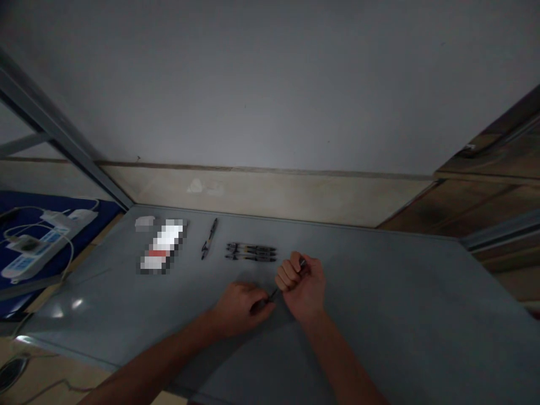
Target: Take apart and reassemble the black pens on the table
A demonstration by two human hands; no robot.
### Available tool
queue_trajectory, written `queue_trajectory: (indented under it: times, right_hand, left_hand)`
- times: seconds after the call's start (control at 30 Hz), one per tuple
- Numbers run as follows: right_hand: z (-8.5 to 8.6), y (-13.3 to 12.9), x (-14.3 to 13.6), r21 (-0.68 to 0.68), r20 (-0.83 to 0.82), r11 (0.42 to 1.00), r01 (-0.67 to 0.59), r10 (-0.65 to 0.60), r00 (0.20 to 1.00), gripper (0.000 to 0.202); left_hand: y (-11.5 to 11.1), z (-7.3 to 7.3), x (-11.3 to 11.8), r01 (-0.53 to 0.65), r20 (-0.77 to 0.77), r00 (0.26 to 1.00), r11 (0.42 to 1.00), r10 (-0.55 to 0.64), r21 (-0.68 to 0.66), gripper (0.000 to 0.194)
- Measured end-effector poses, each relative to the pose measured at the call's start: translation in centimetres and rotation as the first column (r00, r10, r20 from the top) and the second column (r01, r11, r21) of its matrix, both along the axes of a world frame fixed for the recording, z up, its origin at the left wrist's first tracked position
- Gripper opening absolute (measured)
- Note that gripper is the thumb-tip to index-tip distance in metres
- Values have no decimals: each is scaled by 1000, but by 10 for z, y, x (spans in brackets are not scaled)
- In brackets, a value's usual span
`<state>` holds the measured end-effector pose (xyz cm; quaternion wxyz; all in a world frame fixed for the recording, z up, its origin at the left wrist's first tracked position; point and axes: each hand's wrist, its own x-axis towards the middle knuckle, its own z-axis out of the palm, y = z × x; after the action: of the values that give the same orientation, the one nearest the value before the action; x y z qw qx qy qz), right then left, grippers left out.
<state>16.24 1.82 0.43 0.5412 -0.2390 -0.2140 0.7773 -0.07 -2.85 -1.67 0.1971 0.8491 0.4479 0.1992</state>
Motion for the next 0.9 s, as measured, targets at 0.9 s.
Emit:
queue_trajectory:
  times: [0.9]
  right_hand:
    - [-14,-17,-28,551,833,661,-510,-477,281,31]
  left_hand:
    - [30,17,-29,-173,725,307,785,617,-595,44]
